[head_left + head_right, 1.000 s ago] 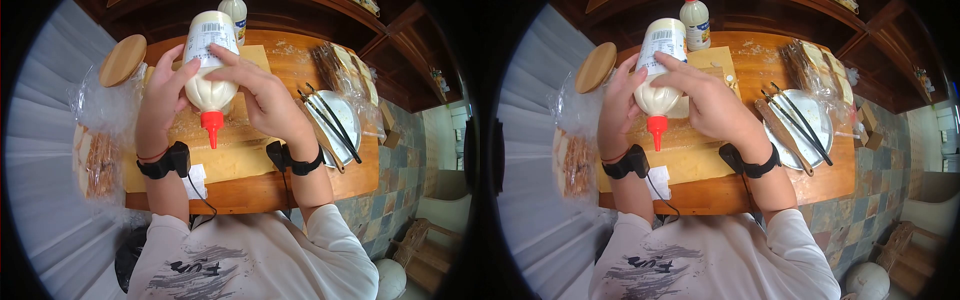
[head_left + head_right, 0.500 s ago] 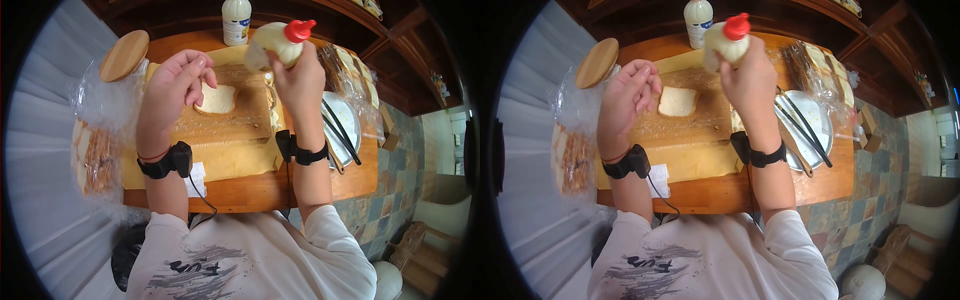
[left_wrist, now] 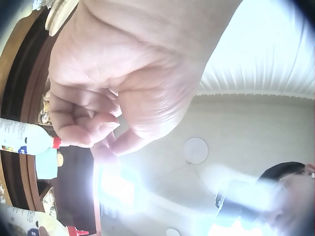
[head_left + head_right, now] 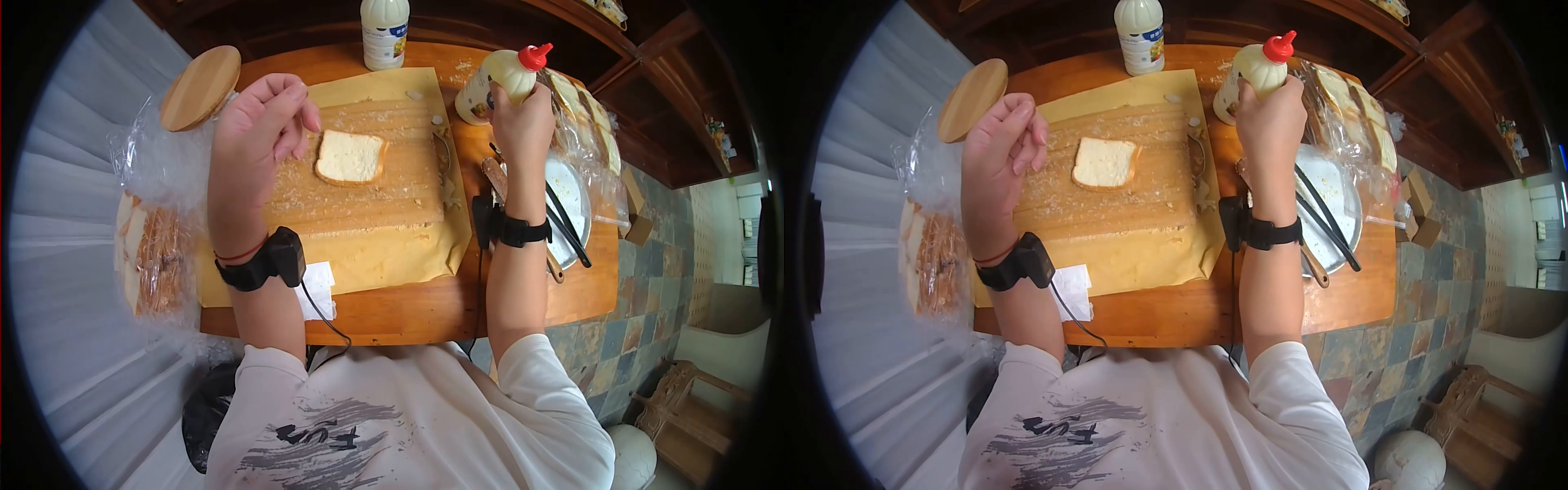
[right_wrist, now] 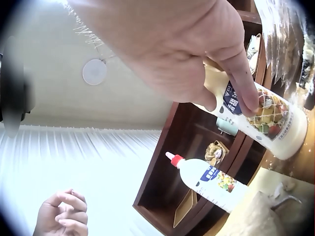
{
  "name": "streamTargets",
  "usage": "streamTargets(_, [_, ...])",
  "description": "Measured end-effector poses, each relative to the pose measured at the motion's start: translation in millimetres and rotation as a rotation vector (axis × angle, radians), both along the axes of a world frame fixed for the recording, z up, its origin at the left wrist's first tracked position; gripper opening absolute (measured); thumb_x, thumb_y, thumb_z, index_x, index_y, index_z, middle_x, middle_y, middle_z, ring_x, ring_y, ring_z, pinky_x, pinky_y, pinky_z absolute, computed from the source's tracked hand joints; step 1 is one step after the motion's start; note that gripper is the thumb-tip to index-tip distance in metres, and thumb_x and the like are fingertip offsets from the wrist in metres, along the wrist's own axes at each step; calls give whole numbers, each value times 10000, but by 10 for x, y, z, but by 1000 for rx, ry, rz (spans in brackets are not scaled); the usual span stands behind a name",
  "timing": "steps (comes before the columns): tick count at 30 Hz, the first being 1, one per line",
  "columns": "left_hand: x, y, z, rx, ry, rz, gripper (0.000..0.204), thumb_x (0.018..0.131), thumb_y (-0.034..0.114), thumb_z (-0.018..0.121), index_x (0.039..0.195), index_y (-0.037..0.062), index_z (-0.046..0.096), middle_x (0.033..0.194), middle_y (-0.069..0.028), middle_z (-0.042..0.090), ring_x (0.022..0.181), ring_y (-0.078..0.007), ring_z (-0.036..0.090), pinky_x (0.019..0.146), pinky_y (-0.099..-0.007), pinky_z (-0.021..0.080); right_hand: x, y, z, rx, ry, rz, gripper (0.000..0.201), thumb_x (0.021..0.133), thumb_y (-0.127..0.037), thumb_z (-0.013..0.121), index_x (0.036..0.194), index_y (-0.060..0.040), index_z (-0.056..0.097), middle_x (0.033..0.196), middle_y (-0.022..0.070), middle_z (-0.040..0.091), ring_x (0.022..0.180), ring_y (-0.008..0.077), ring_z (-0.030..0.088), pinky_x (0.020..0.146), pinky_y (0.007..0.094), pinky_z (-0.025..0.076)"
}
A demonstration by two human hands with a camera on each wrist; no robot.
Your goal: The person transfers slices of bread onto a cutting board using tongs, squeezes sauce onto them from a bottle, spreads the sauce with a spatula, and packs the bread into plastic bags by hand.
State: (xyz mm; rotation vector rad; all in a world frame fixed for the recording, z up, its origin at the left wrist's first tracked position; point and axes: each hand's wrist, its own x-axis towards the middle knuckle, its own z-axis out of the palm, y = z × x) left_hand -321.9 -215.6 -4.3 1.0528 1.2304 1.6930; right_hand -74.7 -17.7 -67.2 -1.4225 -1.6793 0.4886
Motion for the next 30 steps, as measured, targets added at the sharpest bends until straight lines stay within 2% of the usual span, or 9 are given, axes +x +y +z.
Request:
streamTargets(1, [-1,-2,2,-1,0,-1,156,1046,160,587,1033,12,633,821,-71,680,538,-27,412,557,-203,415,13,39,-35,-1,0,-1,480,889,-235,789,1184,81,583,1022,294,728,977,448,724,867,473,568])
streamTargets(3, [-5,-15,9,16,-35,-27,154,1052,168,562,1009,23,594,808,-75,668,535,-27,406,553,-201,407,27,103,-110,67,-10,-2,450,941,-235,771,1199,87,591,1014,187,756,774,186,779,693,318,598])
streamTargets(12, [-1,-67,71,-7,-19,-78,211,1066,215,519,971,31,564,740,-42,587,525,-37,370,557,-192,395,154,197,-127,-7,106,59,511,962,-245,738,1293,105,568,1140,215,732,832,210,764,700,322,615])
streamTargets(16, [-49,-99,89,12,-5,-101,224,1070,222,516,954,36,566,733,-30,573,530,-34,374,559,-187,393,460,-73,227,12,47,72,426,977,-310,725,1112,93,699,933,136,759,790,159,738,648,268,547])
streamTargets(18, [-45,-125,95,33,-58,-80,215,1070,206,527,937,41,570,735,-26,583,535,-27,374,555,-183,389,684,-267,389,-111,-55,116,414,931,-339,751,1048,58,734,1006,205,764,948,308,744,846,381,566])
streamTargets(23, [-133,-162,111,18,-41,-94,191,1060,190,572,932,48,584,752,-28,617,543,-21,390,547,-185,383,1466,-653,297,-211,-437,371,336,886,-277,805,981,36,732,863,183,748,818,303,725,751,395,553])
streamTargets(25, [-180,-204,127,-35,-24,-51,183,1053,188,596,935,47,592,759,-30,629,545,-20,395,547,-185,381,1655,-841,264,-327,-642,339,330,847,-267,829,974,21,732,884,178,748,835,323,726,758,399,556])
streamTargets(28, [-256,-230,78,38,-52,-35,176,1031,191,649,948,39,616,771,-40,649,546,-17,400,557,-187,381,1802,-1089,165,-468,-678,306,300,828,-221,822,1016,-5,733,928,171,753,896,355,727,789,417,559])
streamTargets(30, [-249,-256,107,62,-45,15,166,1002,177,698,962,27,640,826,-72,702,549,-13,407,563,-187,382,1795,-1176,67,-406,-680,300,281,833,-205,810,1014,-6,730,944,180,752,910,365,724,793,426,559])
